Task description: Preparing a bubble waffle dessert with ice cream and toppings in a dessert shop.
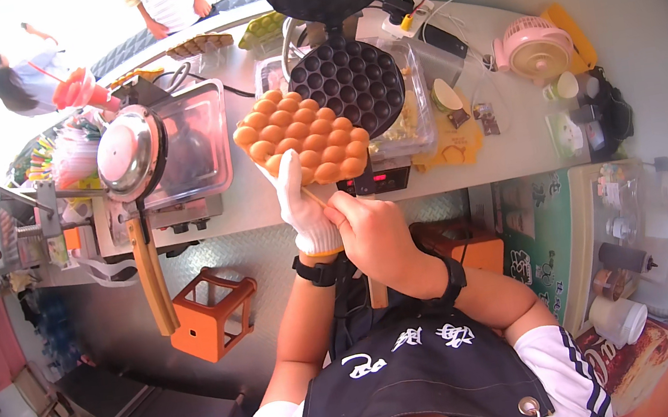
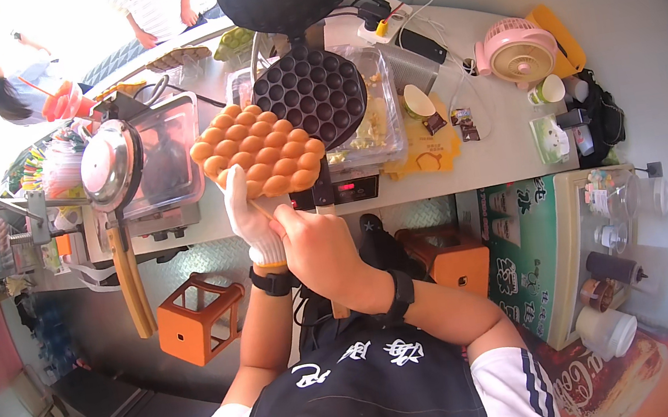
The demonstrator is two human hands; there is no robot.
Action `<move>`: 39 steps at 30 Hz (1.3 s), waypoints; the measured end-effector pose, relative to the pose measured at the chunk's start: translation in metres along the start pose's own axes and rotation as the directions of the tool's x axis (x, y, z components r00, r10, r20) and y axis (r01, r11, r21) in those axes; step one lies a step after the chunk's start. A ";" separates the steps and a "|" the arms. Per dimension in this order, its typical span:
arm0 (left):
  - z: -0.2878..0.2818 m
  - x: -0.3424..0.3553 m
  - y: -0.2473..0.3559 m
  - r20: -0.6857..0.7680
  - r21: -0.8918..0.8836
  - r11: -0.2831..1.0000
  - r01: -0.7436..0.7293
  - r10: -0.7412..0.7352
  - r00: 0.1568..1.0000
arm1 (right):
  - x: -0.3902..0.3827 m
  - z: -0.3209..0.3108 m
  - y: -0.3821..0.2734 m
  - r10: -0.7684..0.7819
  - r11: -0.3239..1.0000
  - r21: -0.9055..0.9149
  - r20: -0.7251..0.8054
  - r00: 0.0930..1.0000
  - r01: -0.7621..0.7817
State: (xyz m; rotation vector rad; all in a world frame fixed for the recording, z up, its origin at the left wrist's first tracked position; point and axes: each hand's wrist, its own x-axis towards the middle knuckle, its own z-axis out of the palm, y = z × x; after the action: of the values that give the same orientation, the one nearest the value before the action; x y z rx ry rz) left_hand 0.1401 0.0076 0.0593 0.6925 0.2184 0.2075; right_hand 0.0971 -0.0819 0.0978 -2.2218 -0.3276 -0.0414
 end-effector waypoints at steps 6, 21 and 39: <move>-0.003 0.000 0.016 -0.048 -0.052 0.999 -0.010 0.008 0.999 | -0.005 0.008 -0.017 -0.075 0.997 -0.035 -0.004 0.997 0.075; 0.012 0.034 0.019 0.134 -0.387 0.922 0.023 0.031 0.991 | -0.012 -0.006 -0.030 -0.101 0.975 -0.192 0.058 0.993 0.110; -0.012 0.062 0.061 0.234 0.782 0.589 -0.204 0.027 0.972 | 0.053 -0.068 0.040 0.307 0.802 0.539 -0.001 0.952 -0.257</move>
State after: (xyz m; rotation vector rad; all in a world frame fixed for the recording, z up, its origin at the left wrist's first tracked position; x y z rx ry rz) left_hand 0.1897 0.0764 0.0819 1.6493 0.0582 0.1556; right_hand 0.1635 -0.1463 0.1170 -1.6797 0.0508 0.1030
